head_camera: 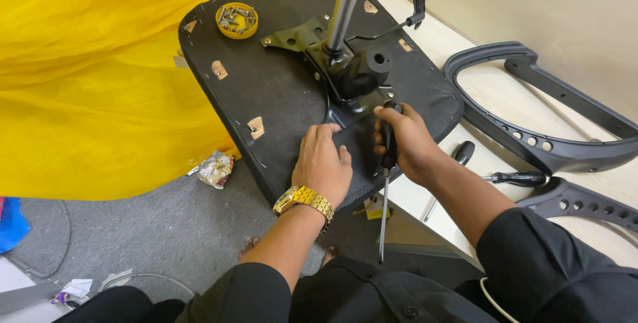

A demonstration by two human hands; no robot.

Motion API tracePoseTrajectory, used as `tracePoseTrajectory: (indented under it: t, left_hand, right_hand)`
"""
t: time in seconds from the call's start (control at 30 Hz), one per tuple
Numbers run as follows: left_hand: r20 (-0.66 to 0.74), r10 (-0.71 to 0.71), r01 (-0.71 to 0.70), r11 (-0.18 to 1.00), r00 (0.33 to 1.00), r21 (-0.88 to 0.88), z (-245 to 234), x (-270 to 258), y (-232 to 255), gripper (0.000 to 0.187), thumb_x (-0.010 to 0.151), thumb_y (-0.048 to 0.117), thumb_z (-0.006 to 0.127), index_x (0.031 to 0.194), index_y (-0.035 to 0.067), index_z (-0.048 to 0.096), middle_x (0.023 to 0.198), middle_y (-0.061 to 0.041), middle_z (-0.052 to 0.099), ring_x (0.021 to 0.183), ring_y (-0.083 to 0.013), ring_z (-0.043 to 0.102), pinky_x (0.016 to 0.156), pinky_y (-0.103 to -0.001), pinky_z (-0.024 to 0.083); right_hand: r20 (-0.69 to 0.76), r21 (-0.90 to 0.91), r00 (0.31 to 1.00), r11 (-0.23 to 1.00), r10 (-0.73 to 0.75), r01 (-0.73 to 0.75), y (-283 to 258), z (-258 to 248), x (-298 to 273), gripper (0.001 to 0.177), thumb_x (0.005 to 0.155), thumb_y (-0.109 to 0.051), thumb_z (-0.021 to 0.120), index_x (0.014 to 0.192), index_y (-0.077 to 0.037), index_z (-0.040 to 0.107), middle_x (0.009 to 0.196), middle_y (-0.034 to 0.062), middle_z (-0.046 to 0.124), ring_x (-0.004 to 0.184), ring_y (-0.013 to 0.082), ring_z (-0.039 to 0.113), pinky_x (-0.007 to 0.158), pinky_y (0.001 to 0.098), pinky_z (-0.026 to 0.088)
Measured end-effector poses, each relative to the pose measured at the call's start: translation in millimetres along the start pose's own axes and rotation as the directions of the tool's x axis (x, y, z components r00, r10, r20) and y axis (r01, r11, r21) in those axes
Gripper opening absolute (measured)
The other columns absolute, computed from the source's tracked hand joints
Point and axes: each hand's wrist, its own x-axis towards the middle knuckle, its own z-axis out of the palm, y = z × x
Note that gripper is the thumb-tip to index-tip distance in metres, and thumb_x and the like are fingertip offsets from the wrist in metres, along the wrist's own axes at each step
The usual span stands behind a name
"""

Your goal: The person uses a screwdriver to tighten screws into the underside of an office chair seat, securing the central metal mounting plate to the seat base. The person works methodically, moving from one screw to the next.

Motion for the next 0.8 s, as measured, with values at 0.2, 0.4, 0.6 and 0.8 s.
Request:
tracePoseTrajectory:
  t: [0.2,0.4,0.6,0.8]
  left_hand:
    - [0.026,-0.068,0.069,0.998,0.997,-0.008,24,1,15,0.027,0.091,0.017,0.066,0.118,0.013,0.064,0.124,-0.005,0.061,0.123,-0.0251,0.058,0.099,-0.040,0.050]
    - [-0.108,-0.089,0.098,0.992,0.990,0.084,36,-5,21,0.047,0.085,0.014,0.075,0.128,0.008,0.058,0.130,-0.013,0.055,0.126,-0.0316,0.053,0.104,-0.041,0.046]
    - [0.029,-0.057,0.045,0.945,0.998,0.324,49,-19,45,0.095,0.078,0.028,0.086,0.147,-0.006,0.030,0.157,-0.025,0.024,0.145,-0.0396,0.026,0.118,-0.046,0.027]
    - [0.353,-0.116,-0.074,0.872,0.929,0.484,57,-17,59,0.123,0.069,0.034,0.093,0.156,0.001,0.013,0.164,-0.028,0.000,0.154,-0.0402,0.001,0.124,-0.043,0.012]
  right_hand:
    - [-0.107,-0.096,0.994,0.994,0.037,-0.048,16,-33,12,0.028,0.099,-0.029,0.058,0.107,-0.005,0.047,0.084,0.0072,0.055,0.068,0.0172,0.058,0.058,0.0331,0.054]
    - [-0.072,-0.232,0.997,0.973,-0.041,0.024,24,-64,19,0.032,0.099,-0.015,0.070,0.111,0.005,0.048,0.086,0.0141,0.051,0.067,0.0206,0.054,0.056,0.0352,0.055]
    - [-0.002,-0.211,0.998,0.975,-0.065,0.064,18,-81,46,0.036,0.093,-0.002,0.058,0.127,0.004,0.047,0.102,0.0131,0.062,0.085,0.0205,0.074,0.073,0.0321,0.062]
    - [-0.171,-0.041,0.957,0.973,-0.232,0.229,10,-97,82,0.033,0.091,0.002,0.059,0.122,0.010,0.050,0.102,0.0129,0.060,0.089,0.0217,0.072,0.077,0.0308,0.063]
